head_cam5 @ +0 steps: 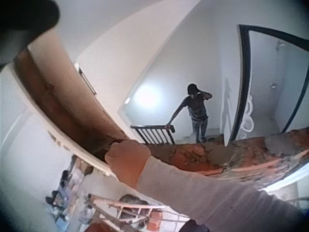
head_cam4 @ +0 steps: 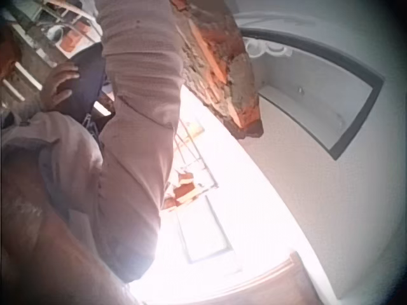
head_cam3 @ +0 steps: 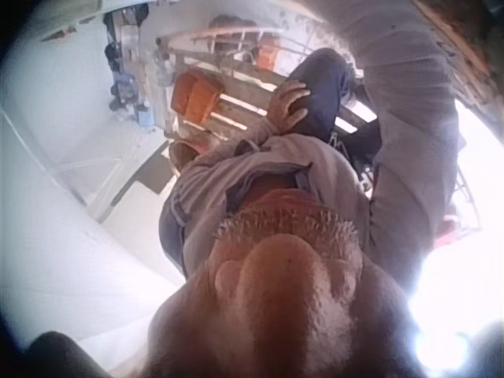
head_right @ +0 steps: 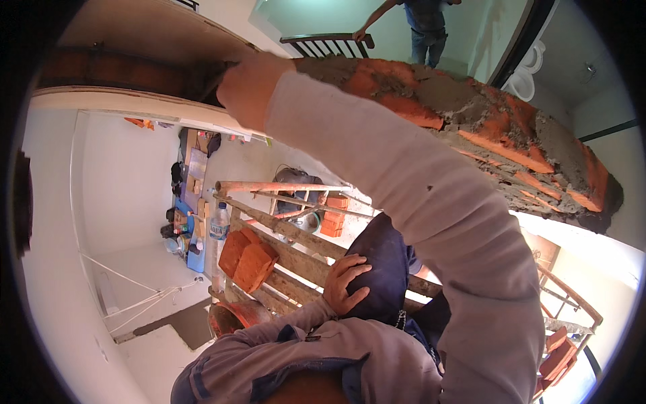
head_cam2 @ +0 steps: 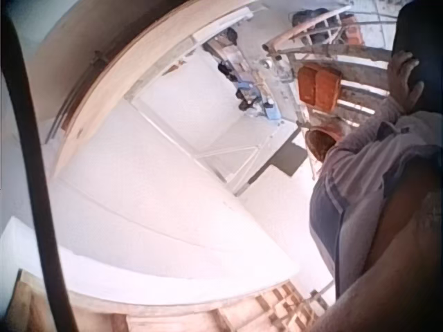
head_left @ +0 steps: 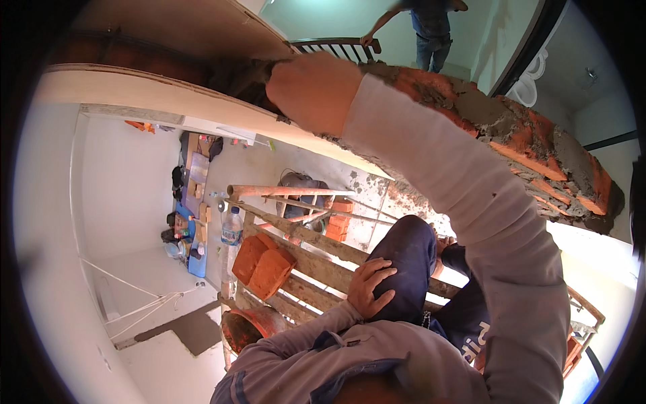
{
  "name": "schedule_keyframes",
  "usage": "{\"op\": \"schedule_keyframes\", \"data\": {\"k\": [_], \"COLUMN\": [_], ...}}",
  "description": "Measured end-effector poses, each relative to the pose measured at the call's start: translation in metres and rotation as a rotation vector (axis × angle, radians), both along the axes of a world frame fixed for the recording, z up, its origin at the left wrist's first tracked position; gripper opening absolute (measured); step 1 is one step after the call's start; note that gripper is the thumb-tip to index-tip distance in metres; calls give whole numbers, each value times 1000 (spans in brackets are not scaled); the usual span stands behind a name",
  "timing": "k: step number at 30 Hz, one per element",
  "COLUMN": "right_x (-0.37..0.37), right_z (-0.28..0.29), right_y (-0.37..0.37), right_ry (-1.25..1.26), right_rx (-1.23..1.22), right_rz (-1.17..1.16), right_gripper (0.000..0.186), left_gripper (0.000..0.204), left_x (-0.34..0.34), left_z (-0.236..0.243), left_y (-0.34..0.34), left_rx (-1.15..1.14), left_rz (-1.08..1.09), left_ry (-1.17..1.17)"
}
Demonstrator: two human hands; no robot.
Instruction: The person lays bricks on top of a wall using mortar and a trowel, spreading the mortar and positioning the bricks by hand.
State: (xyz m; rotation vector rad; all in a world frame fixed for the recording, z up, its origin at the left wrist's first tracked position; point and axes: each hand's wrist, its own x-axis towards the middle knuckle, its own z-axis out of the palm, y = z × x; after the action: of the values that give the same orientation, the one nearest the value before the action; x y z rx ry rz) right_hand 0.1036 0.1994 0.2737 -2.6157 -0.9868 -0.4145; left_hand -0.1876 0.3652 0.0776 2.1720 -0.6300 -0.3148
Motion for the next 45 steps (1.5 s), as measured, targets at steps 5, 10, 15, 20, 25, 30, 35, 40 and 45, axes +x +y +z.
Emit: {"op": "schedule_keyframes", "data": {"k": [5, 10, 15, 20, 25, 30, 35, 40, 45], "right_x": [-19, -55, -74, -62, -13, -53, -88, -199, -365], "right_z": [12, -29, -36, -3, -26, -11, -25, 5, 30], "right_y": [-44, -22, -35, -50, -3, -41, -63, -83, -163], "right_ry": [-50, -216, -188, -144, -135, -93, -161, 364, 717], "right_rx": [52, -61, -95, 6, 25, -2, -84, 665, 653], "right_rz": [-93, -231, -307, -242, -205, -267, -204, -597, -967], "right_gripper": [29, 48, 21, 23, 19, 22, 31, 49, 56], "left_gripper": [45, 45, 45, 45, 45, 45, 43, 35, 13], "left_x": [-3, 1, -4, -4, 3, 1, -6, 0, -37], "left_z": [0, 1, -4, -3, -1, -1, 0, -19, -20], "left_y": [4, 2, 7, 4, 1, 0, 6, 19, 70], "left_rx": [-24, -24, -48, -59, -54, -68, -64, -196, -326], "left_rz": [18, -14, 19, 8, -13, 35, 17, -1, 292], "left_ry": [11, -21, 0, -1, 13, 3, -33, -102, -16]}}
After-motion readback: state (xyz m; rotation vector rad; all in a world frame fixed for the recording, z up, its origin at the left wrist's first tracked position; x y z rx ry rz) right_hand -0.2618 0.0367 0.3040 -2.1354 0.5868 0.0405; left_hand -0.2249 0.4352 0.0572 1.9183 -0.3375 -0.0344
